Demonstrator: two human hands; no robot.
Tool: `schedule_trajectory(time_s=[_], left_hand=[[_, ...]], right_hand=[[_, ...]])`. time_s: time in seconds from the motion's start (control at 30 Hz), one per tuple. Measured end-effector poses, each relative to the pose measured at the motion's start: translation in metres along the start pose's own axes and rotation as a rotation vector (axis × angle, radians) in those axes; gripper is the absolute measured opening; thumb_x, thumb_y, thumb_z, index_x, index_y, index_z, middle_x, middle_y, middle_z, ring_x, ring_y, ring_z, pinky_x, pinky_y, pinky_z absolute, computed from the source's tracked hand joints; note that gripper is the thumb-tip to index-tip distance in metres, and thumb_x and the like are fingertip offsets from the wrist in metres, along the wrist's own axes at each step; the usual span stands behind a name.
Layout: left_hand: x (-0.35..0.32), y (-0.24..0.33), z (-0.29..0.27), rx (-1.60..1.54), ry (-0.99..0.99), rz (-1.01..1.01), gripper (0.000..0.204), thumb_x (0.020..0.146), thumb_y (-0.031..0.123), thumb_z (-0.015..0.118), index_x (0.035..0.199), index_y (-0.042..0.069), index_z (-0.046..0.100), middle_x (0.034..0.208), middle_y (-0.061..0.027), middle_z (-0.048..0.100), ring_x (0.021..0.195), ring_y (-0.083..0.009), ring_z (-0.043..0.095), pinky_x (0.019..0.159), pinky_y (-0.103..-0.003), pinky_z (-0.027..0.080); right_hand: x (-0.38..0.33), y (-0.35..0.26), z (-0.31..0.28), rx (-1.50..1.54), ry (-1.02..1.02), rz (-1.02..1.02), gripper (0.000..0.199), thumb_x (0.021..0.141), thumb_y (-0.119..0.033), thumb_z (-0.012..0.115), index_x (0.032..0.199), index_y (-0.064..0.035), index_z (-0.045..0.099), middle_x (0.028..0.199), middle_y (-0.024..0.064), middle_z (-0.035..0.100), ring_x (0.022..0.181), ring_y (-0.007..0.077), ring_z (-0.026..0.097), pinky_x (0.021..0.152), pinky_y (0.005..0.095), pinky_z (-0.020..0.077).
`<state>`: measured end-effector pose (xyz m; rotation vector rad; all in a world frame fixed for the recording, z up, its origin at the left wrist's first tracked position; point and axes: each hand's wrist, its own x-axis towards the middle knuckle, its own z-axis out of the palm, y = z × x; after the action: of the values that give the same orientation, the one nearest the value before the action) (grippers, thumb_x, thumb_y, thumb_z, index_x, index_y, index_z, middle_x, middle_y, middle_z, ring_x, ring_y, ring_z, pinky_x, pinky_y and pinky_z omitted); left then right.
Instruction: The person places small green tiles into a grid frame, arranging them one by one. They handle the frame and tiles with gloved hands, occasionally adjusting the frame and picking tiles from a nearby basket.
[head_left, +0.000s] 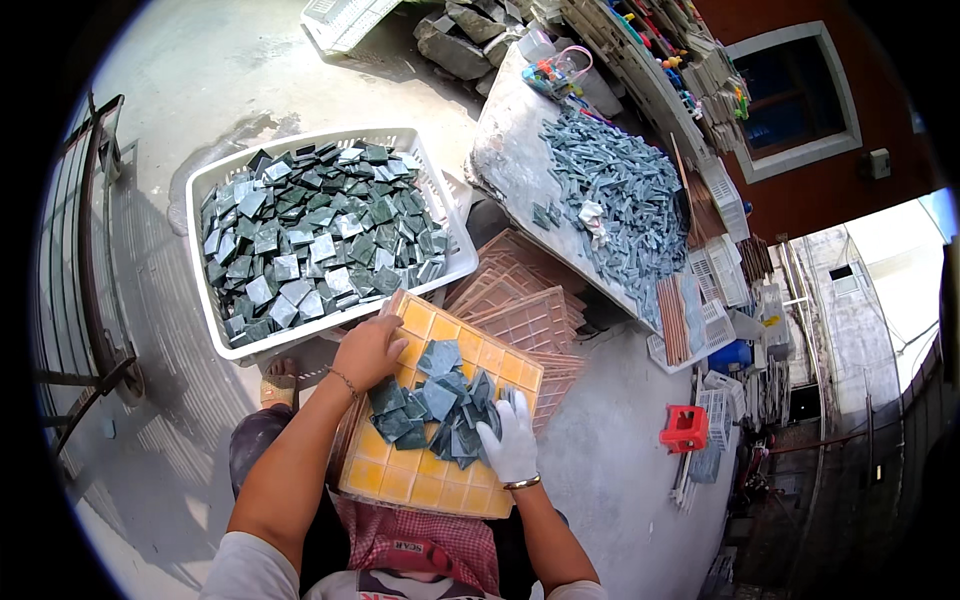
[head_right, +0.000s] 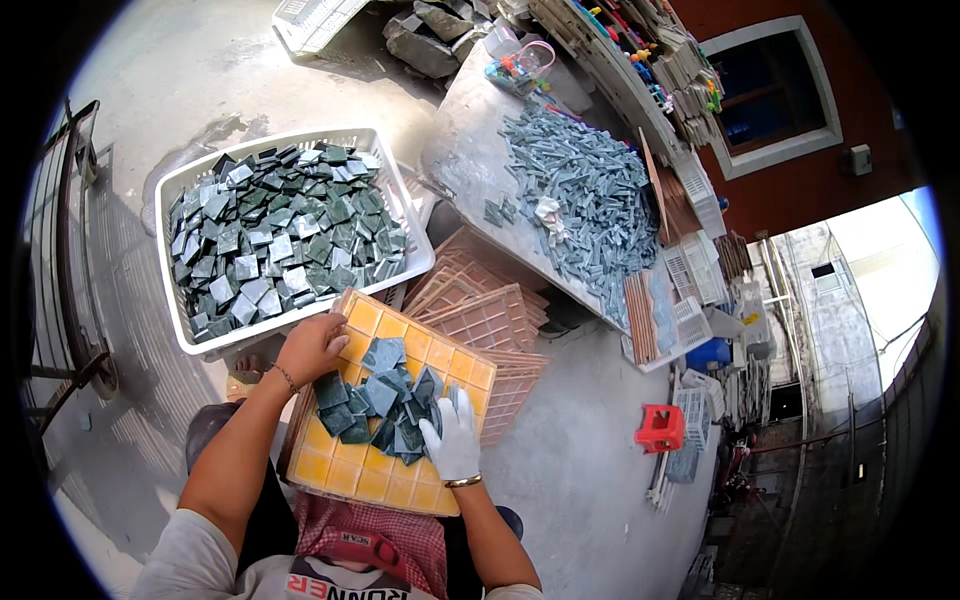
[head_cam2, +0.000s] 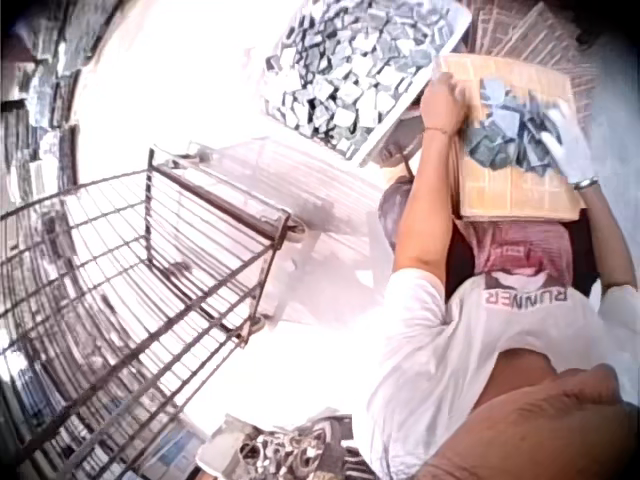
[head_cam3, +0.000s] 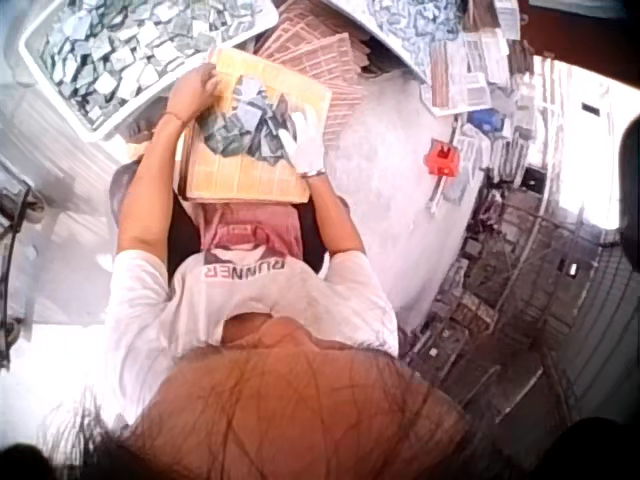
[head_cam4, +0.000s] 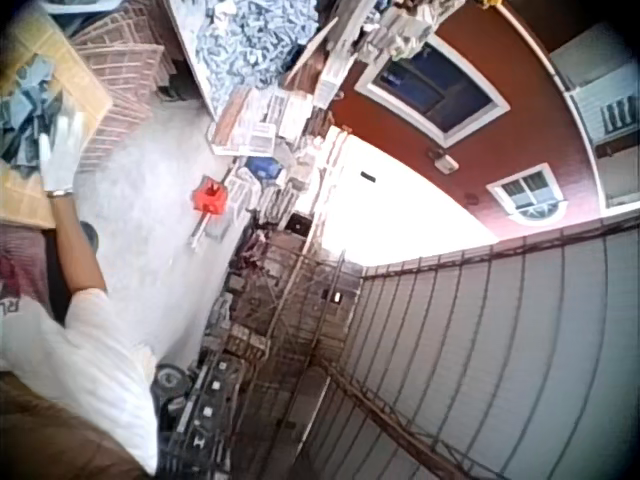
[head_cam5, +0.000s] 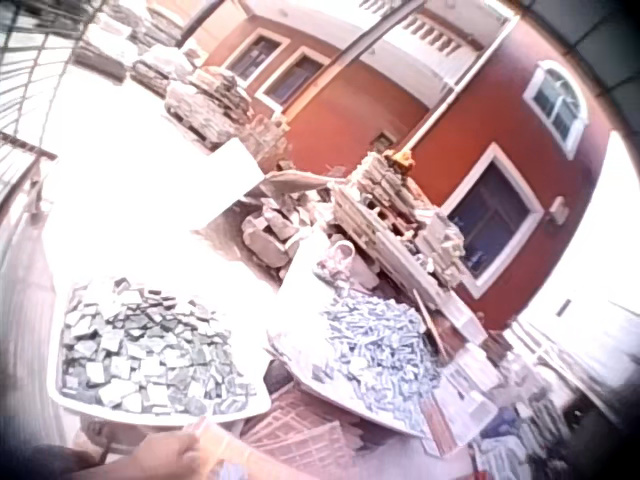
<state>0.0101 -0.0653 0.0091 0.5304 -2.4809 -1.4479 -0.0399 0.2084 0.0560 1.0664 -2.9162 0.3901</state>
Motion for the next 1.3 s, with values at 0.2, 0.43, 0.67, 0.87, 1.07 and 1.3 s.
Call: schedule_trajectory(time_s=[0.2,0.43,0.67,0.87,1.07,1.3], left_hand=[[-0.051,0.045,0.043,-0.070,0.093,0.288,0.052,0.074,0.015,0.064,0.122,0.006,0.046,0.124,-0.0177,0.046,0.115,-0.0354,0.043,0.096,-0.039,0.035],[-0.121,0.050,0.076,0.553,-0.216,0.165,0.090,0.060,0.040,0.072,0.139,0.022,0.031,0.149,-0.0169,0.006,0.134,-0.0421,0.005,0.102,-0.063,0.008],[-0.071,0.034,0.070,0.643,-0.184,0.362,0.085,0.063,0.054,0.066,0.137,0.026,0.033,0.148,-0.0144,0.012,0.134,-0.0364,0.014,0.100,-0.064,0.008],[-0.060,0.032,0.072,0.567,-0.301,0.366,0.070,0.070,0.043,0.068,0.132,0.024,0.041,0.145,-0.0152,0.018,0.132,-0.0385,0.017,0.101,-0.060,0.016],[-0.132,0.034,0.020,0.424,-0.043,0.290,0.055,0.072,0.021,0.069,0.123,0.014,0.049,0.139,-0.0178,0.030,0.128,-0.0398,0.025,0.102,-0.048,0.026],[-0.181,0.013,-0.038,0.307,0.239,0.024,0.026,0.074,0.006,0.061,0.100,0.001,0.061,0.099,-0.0167,0.063,0.095,-0.0320,0.059,0.083,-0.036,0.046]], right_hand=[[-0.048,0.017,0.000,-0.032,-0.017,0.036,0.080,0.074,-0.039,0.068,0.137,-0.0126,0.027,0.143,0.0246,0.014,0.124,0.0502,0.024,0.102,0.0481,0.0295],[-0.040,0.012,0.048,-0.043,0.035,0.067,0.065,0.079,-0.038,0.061,0.136,-0.0259,0.032,0.147,0.0114,0.015,0.128,0.0457,0.021,0.101,0.0506,0.0278],[0.013,0.002,0.031,0.048,0.038,0.036,0.050,0.081,-0.038,0.058,0.126,-0.0211,0.046,0.141,0.0102,0.028,0.125,0.0421,0.027,0.097,0.0491,0.0351],[-0.003,0.039,-0.003,0.205,-0.223,-0.229,0.048,0.077,-0.035,0.061,0.119,-0.0148,0.052,0.136,0.0092,0.037,0.123,0.0394,0.031,0.100,0.0447,0.0341],[-0.048,0.078,0.001,0.862,-0.029,-0.026,0.036,0.083,-0.014,0.057,0.117,-0.0034,0.052,0.117,0.0160,0.055,0.109,0.0283,0.053,0.093,0.0343,0.0417],[-0.054,0.108,-0.012,0.901,-0.034,0.240,0.042,0.074,-0.011,0.065,0.113,0.0008,0.053,0.106,0.0127,0.061,0.084,0.0176,0.061,0.077,0.0279,0.0480]])
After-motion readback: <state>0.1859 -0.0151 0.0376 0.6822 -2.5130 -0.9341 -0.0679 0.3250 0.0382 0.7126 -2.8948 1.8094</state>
